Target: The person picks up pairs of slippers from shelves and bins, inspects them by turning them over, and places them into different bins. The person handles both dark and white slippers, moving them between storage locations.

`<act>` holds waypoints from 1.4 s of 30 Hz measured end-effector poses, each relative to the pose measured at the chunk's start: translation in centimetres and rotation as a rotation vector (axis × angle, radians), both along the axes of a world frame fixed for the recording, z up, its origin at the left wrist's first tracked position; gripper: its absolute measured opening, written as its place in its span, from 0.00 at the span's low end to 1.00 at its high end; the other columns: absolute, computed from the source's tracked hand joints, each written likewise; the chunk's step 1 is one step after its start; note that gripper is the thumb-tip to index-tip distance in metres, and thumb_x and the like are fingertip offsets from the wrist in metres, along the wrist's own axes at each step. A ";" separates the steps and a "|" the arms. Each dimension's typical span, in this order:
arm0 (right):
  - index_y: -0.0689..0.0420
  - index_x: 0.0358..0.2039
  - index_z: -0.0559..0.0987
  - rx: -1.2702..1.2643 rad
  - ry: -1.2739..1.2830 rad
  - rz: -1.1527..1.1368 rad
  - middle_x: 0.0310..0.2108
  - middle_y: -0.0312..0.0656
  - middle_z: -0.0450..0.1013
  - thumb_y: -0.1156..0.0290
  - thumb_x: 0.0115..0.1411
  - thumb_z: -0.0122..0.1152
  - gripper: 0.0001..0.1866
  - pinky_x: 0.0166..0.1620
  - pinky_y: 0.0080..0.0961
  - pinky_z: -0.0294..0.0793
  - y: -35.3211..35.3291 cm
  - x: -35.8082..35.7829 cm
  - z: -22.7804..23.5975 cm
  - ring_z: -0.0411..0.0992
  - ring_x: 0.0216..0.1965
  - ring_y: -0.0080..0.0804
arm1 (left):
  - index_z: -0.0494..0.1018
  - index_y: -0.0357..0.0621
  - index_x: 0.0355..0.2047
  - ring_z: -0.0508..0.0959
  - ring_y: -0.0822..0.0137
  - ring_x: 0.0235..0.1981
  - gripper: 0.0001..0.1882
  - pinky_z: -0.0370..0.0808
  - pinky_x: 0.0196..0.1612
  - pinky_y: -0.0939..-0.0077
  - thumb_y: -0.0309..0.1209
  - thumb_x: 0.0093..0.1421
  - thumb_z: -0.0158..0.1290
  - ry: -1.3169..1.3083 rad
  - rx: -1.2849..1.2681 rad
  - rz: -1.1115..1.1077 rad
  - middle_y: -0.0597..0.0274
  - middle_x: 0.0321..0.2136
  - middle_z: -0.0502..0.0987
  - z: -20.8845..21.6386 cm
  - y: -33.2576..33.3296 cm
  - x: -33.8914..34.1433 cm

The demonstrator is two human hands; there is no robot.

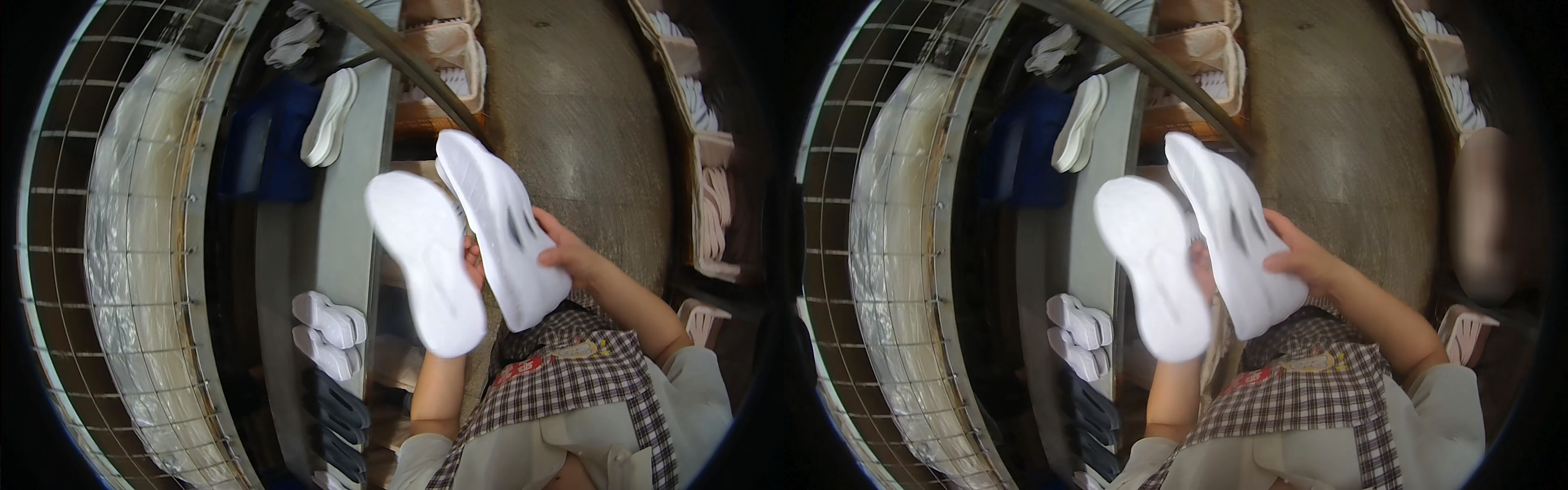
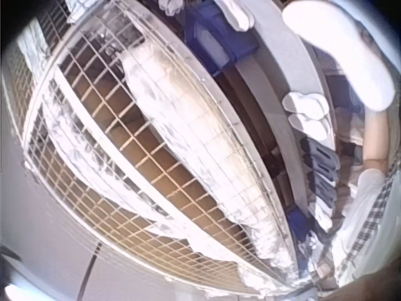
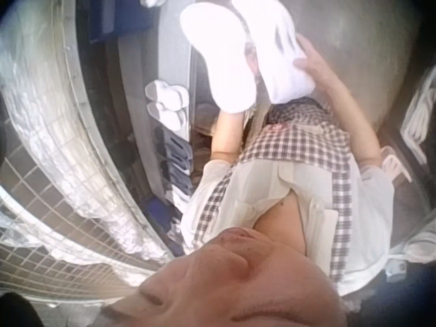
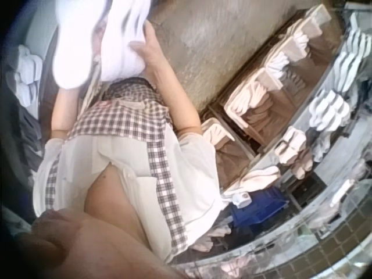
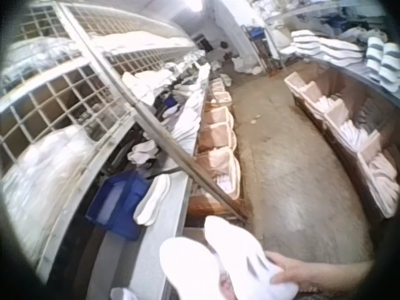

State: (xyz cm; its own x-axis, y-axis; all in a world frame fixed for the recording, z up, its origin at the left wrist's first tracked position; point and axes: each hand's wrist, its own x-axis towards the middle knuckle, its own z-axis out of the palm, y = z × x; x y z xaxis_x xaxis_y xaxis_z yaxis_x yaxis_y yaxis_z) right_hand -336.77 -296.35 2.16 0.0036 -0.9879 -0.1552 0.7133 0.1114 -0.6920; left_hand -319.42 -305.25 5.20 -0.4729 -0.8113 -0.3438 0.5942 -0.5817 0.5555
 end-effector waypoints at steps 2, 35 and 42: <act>0.59 0.64 0.48 0.063 0.364 0.005 0.61 0.52 0.53 0.63 0.38 0.72 0.56 0.63 0.37 0.50 -0.5 1.3 0.4 0.51 0.62 0.43 | 0.62 0.37 0.55 0.71 0.58 0.51 0.25 0.73 0.49 0.67 0.43 0.65 0.40 -0.296 0.117 -0.197 0.52 0.52 0.67 -0.6 0.0 0.5; 0.60 0.39 0.77 -0.185 0.965 0.183 0.38 0.51 0.73 0.62 0.55 0.52 0.17 0.46 0.34 0.69 -36.2 13.5 -0.1 0.71 0.42 0.44 | 0.59 0.38 0.53 0.61 0.58 0.56 0.24 0.55 0.58 0.53 0.24 0.56 0.51 -0.875 0.049 0.374 0.53 0.54 0.63 1.5 -19.5 23.9; 0.56 0.33 0.76 -0.705 0.947 -0.035 0.33 0.42 0.72 0.68 0.56 0.53 0.08 0.40 0.33 0.71 -24.7 0.9 -0.7 0.72 0.38 0.43 | 0.56 0.36 0.55 0.61 0.60 0.55 0.26 0.58 0.58 0.65 0.23 0.57 0.50 -1.084 -0.961 0.629 0.53 0.52 0.62 6.0 -17.4 11.1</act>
